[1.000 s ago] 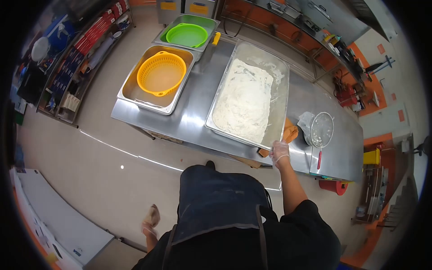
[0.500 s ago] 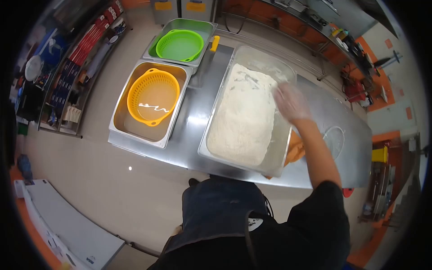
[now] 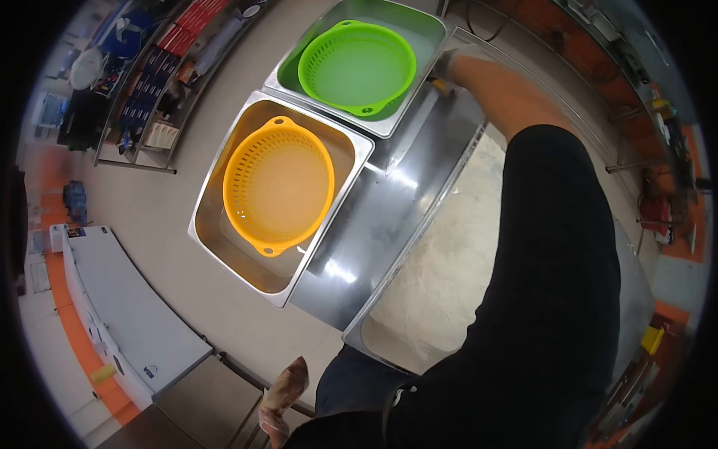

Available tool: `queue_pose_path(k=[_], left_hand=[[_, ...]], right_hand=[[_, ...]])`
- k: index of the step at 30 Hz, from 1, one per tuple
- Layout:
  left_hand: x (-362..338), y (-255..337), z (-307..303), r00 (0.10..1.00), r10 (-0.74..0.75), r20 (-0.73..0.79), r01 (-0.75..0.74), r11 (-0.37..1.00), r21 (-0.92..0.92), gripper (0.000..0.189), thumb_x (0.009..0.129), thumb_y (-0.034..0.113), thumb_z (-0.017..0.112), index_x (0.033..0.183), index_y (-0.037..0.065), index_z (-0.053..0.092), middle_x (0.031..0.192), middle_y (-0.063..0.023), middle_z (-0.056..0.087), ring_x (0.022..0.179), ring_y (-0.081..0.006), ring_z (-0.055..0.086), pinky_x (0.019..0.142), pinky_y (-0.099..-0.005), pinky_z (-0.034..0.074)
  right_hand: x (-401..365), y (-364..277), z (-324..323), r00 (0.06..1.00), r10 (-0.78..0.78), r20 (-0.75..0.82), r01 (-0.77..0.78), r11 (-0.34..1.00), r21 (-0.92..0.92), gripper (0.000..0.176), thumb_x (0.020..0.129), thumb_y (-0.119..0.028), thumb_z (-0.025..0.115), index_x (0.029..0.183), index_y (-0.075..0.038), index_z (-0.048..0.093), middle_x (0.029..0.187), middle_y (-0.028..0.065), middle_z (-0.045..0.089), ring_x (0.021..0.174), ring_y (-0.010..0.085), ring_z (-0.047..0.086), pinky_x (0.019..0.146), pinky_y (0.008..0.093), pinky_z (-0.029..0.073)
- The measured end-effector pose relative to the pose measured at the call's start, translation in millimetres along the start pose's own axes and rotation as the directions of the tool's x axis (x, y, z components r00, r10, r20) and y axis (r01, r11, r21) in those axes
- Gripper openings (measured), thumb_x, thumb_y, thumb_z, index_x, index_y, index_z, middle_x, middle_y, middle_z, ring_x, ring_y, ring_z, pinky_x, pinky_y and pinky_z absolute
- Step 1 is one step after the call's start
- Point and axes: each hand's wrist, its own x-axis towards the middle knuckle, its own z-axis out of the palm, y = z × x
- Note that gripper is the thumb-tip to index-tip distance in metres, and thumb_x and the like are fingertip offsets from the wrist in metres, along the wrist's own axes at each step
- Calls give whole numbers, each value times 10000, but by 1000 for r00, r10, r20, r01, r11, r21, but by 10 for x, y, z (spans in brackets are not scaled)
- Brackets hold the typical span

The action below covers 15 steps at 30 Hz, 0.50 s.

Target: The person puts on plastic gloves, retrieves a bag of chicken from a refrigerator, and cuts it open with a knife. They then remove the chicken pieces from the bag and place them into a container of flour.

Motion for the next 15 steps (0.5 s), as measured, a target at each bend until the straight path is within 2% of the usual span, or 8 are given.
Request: queue_pose_path(k=[2,3,4,6,8,10,11,15], left_hand=[[39,-26,30,996,-12,85,13,1000,-11,323,991,261,390,1099,1,548,954,-94,618,851,-171,593,734,-282,465],[45,-58,46,984,-24,179,28,999,-18,313,985,260,393,1089,11,551,946,-86,615,847,-159,588,726,-275,462],[30,-106,84,982,-29,184,32,999,-11,313,985,260,393,1089,11,551,946,-86,615,847,-159,588,726,-275,462],[110,-182,168,981,19,195,1,995,-101,308,977,276,411,1060,22,564,931,-76,619,832,-153,587,717,-270,453],[252,-158,224,911,82,404,-43,993,-106,328,967,282,433,1064,3,577,952,-80,641,813,-161,597,689,-277,445],[330,-78,353,908,-10,419,-13,999,51,318,959,281,454,1073,8,574,943,-75,645,804,-173,606,691,-284,458],[406,-22,460,895,-47,444,-12,992,129,314,955,280,465,1077,11,572,938,-73,647,799,-178,610,692,-287,464],[826,135,1101,736,-161,658,-143,912,383,305,939,276,508,1095,20,567,920,-63,654,781,-201,628,696,-301,490]], right_hand=[[86,198,139,977,-206,-46,192,958,-212,236,826,-269,626,1021,-157,698,1113,43,668,1019,295,635,767,431,534],[-265,-100,-385,994,11,108,11,980,-199,228,825,-268,609,1006,-160,698,1032,46,682,978,288,651,746,425,535],[-461,-187,-693,993,16,116,8,980,-198,228,825,-268,609,1006,-160,698,1032,46,682,978,288,651,746,425,535],[-737,-222,-960,934,277,227,-277,960,-33,214,831,-219,583,1002,-152,694,941,58,685,935,294,661,709,430,529],[-522,849,-201,979,-193,-65,173,956,-236,212,855,-167,553,1007,-114,691,940,99,689,909,296,669,699,422,528],[-842,1401,-45,970,243,-4,-197,778,-597,202,881,-132,522,970,-47,683,978,158,679,872,321,662,699,418,525],[-1175,1443,-42,962,271,17,-210,782,-588,202,881,-132,522,970,-47,683,978,158,679,872,321,662,699,418,525],[-2834,1291,-447,732,677,-69,-679,721,-137,194,882,-110,510,954,-13,662,988,200,674,880,323,663,798,414,508]])
